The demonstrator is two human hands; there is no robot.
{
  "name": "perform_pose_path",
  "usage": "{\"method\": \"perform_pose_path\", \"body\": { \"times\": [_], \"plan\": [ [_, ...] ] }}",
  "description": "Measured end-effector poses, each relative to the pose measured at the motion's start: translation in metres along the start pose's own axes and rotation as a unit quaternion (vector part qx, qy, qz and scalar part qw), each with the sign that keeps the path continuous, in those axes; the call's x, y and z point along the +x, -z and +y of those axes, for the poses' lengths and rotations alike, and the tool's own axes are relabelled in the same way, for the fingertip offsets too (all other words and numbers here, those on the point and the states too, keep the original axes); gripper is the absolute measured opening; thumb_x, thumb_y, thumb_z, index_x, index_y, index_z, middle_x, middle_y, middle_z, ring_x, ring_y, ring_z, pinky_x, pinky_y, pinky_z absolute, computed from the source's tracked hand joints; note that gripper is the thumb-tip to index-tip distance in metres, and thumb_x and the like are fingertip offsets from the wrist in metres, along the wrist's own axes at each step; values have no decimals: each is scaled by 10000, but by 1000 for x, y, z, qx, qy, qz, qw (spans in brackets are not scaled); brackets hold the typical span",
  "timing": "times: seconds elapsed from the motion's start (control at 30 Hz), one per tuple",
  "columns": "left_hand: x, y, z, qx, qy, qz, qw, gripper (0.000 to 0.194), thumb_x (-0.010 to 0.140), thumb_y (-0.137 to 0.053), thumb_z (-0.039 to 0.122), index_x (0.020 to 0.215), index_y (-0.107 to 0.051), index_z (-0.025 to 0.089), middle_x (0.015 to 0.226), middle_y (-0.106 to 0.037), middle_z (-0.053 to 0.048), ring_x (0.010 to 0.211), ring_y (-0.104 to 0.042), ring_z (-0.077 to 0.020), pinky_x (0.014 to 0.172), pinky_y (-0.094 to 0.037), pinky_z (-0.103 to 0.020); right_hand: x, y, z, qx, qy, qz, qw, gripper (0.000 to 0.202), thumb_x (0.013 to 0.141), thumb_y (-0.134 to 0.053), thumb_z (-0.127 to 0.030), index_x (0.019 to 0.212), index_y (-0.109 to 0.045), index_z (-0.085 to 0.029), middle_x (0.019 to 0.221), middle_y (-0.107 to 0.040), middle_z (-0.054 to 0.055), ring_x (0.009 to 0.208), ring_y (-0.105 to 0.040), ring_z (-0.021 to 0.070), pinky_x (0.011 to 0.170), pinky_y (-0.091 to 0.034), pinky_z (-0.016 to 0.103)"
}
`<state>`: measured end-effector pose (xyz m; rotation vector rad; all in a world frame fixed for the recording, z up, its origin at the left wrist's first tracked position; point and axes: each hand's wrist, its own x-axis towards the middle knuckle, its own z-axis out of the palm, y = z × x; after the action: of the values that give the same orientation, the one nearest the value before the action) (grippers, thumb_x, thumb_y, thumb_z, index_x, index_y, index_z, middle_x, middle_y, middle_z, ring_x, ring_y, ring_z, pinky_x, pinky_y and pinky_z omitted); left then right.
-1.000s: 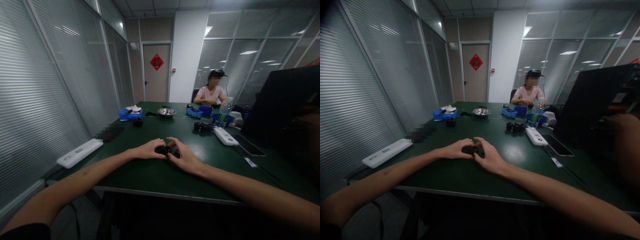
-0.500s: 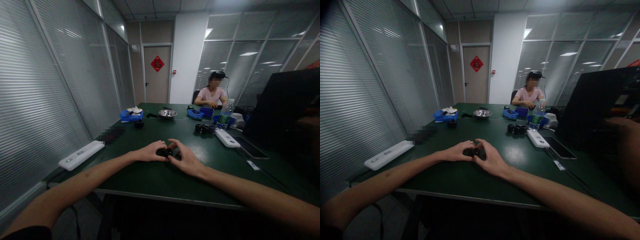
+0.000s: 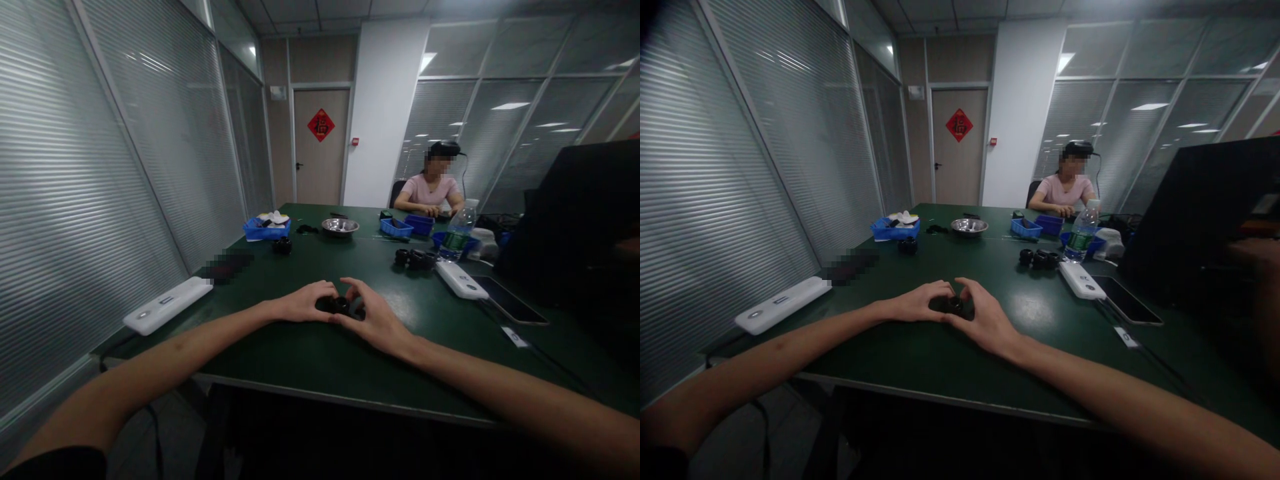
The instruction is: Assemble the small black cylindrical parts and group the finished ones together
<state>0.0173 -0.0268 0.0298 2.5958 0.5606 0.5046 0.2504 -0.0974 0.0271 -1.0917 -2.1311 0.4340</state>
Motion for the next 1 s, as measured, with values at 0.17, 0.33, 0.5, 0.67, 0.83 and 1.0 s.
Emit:
{"method": "perform_pose_path", "body": {
  "times": [0.17,0.33,0.5,0.67,0.83,1.0],
  "plan": [
    [-1,0,1,-3,-10,9,1000,397,916,-685,537,1082,-638,180,1092,-601,-70,1010,-534,-231,899,-412,-357,-2,0,-2,3,3,-16,1000,628,911,-672,-257,1485,-417,-243,1190,-653,83,983,-659,226,866,-560,413],
    [-2,1,3,2,-3,-1,1000,396,923,-667,550,1059,-633,180,1074,-594,-67,992,-531,-230,893,-409,-360,-1,-1,-3,-4,13,-6,1000,659,897,-710,-317,1483,-419,-236,1196,-647,93,1037,-648,248,884,-561,433],
    [-2,1,4,3,6,4,1000,404,912,-672,568,1040,-631,187,1051,-593,-53,993,-541,-229,956,-396,-380,-1,-1,-1,8,4,-8,1000,613,920,-686,-323,1474,-433,-248,1155,-644,72,992,-651,226,849,-575,416],
    [-2,0,2,-9,0,11,1000,407,904,-693,544,1089,-643,185,1090,-605,-70,1007,-540,-236,924,-410,-374,-2,-1,-3,10,12,-17,1000,632,909,-672,-260,1485,-410,-248,1231,-641,91,1039,-654,234,878,-573,423],
    [-1,0,2,-9,6,2,1000,390,908,-695,533,1068,-647,181,1072,-600,-63,1002,-538,-231,910,-403,-364,-1,0,-2,18,1,-10,1000,624,914,-698,-324,1471,-428,-243,1165,-652,73,992,-659,224,855,-574,413],
    [-1,-1,0,-18,0,9,1000,407,900,-702,544,1080,-653,182,1090,-604,-70,1017,-540,-234,891,-413,-356,-2,1,-4,31,-2,-26,999,608,925,-652,-253,1478,-400,-254,1223,-655,82,927,-676,204,810,-579,392]
  ]
}}
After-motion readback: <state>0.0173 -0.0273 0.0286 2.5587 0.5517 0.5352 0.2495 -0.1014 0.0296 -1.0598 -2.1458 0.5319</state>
